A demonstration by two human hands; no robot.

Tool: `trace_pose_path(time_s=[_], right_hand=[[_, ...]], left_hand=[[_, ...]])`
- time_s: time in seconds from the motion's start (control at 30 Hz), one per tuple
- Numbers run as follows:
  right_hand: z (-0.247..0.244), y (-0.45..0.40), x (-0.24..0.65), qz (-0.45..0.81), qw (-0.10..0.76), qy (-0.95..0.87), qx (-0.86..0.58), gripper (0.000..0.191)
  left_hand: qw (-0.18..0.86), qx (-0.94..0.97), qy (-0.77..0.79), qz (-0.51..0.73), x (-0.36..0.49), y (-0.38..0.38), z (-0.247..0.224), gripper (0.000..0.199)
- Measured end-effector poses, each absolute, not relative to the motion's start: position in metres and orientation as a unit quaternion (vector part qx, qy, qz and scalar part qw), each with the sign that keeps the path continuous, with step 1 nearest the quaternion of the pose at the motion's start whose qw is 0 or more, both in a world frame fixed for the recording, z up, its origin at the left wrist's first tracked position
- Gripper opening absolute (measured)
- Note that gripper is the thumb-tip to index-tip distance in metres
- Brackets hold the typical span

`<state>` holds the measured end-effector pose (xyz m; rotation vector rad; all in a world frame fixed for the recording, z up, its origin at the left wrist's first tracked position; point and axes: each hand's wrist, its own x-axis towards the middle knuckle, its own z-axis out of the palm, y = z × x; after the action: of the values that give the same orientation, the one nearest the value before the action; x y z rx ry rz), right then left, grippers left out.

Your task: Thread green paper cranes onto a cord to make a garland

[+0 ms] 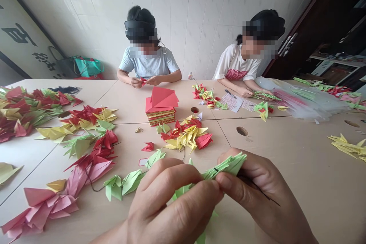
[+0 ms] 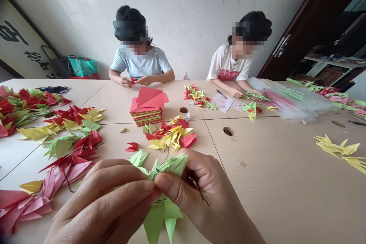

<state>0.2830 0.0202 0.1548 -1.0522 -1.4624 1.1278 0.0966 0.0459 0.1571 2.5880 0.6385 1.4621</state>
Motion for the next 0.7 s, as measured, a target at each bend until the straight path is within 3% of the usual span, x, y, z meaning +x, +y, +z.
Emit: trace_pose_path(time_s=[0.37,0.7], right_hand=[[0.16,0.019,0.28,0.464,0.481,-0.607,-0.431,0.03],[0.158,0.021,0.279,0.486,0.479,-0.6,-0.418,0.029]], left_hand=[[0.018,0.846,0.242,0.475,0.1,0.046,0.163,0.011],[0.05,0.867,0.211,0.448,0.09,0.047,0.153,0.032]])
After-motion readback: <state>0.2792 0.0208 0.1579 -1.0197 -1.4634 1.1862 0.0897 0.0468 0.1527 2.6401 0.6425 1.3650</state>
